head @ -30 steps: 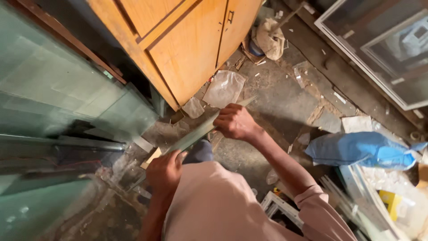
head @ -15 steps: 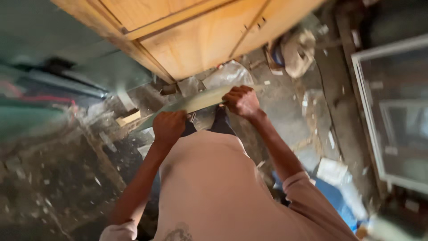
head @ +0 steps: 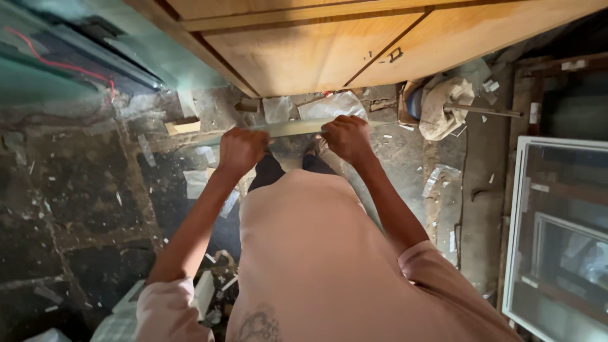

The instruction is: The person carries a large glass sheet across the workshop floor and lays it on a wooden work table. They align a metal straightedge on the glass, score it with a handheld glass cutter, snap off a narrow strip, then carry the scrap pieces outside and toss them onto a pile of broken glass.

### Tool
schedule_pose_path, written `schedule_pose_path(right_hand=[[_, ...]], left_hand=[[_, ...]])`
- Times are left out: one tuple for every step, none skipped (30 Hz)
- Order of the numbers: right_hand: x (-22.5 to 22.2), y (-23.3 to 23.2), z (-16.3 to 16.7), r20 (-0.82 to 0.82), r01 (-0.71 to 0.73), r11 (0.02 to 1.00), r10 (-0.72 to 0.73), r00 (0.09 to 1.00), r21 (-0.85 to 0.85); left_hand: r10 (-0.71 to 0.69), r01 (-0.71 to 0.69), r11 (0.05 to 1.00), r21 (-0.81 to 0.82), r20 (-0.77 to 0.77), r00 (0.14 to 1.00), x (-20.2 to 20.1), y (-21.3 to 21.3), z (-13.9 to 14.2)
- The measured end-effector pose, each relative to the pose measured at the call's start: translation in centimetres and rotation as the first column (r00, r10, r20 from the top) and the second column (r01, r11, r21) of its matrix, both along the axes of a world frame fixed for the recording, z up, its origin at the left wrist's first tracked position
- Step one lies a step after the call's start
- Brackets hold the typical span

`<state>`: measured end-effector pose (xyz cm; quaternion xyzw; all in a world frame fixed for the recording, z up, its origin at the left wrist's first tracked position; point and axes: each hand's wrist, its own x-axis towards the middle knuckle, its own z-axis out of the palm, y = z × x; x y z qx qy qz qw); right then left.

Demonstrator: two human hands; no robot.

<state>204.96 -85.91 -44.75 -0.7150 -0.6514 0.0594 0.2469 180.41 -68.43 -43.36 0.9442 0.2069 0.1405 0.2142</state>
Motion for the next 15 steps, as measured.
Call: schedule_pose_path(right_hand=[[0.2,0.2,0.2,0.005,-0.003,1.0,0.003,1.0,0.011],[0.3,0.4,0.3,-0.001,0.002,1.0,-0.001,1.0,0.015],[0.5,0.5,0.6,-0.006,0.009,1.0,-0.009,1.0,0.019],[0.6,0.7,0.8,-0.009,0.021,1.0,-0.021,1.0,0.023],[0.8,0.8,1.1,-0.011,0.027,0.999,-0.027,1.0,0.021],[0.9,0.9,1.4,-0.011,0.035,0.999,-0.034,0.999,0.017],[1.0,0.9,1.6,-0.012,0.042,0.999,-0.042,0.999,0.01],[1.0,1.0,1.9,-0.021,0.05,0.999,-0.05,0.999,0.001],[1.0,1.2,2.2,-0.028,0.057,0.998,-0.057,0.998,-0.006],[1.0,1.4,2.4,-0.035,0.064,0.998,-0.064,0.997,-0.008],[0.9,1.6,2.7,-0.038,0.069,0.998,-0.07,0.997,-0.011],[0.9,1.9,2.9,-0.043,0.074,0.997,-0.075,0.996,-0.015],[0.8,2.1,3.2,-0.048,0.079,0.997,-0.079,0.996,-0.019],[0.8,2.3,3.3,-0.039,0.077,0.997,-0.077,0.996,-0.022],[0.7,2.5,3.5,-0.032,0.075,0.997,-0.075,0.997,-0.026]], left_hand=[[-0.005,0.005,1.0,-0.001,0.016,1.0,0.3,0.2,0.1],[-0.011,0.011,1.0,0.001,0.033,0.999,0.6,0.3,0.2],[-0.016,0.016,1.0,0.015,0.028,0.999,0.9,0.3,0.4],[-0.026,0.025,0.999,0.03,0.024,0.999,1.3,0.3,0.6],[-0.039,0.038,0.998,0.043,0.022,0.999,1.6,0.3,0.7],[-0.036,0.036,0.998,0.047,0.011,0.999,2.0,0.3,0.7],[-0.034,0.034,0.998,0.048,0.0,0.999,2.3,0.2,0.8],[-0.031,0.032,0.998,0.047,-0.012,0.999,2.5,0.1,0.9],[-0.012,0.012,0.999,0.029,0.001,1.0,2.7,0.0,1.0],[0.007,-0.007,1.0,0.016,0.016,1.0,2.9,0.0,1.1],[0.026,-0.026,1.0,0.002,0.031,0.999,3.0,0.0,1.2],[0.032,-0.033,0.999,0.003,0.026,0.999,3.2,0.1,1.4],[0.039,-0.039,0.999,0.005,0.02,0.999,3.2,0.2,1.5],[0.046,-0.046,0.999,0.008,0.013,0.999,3.3,0.3,1.6],[0.038,-0.038,0.999,-0.001,0.022,0.999,3.4,0.4,1.8]])
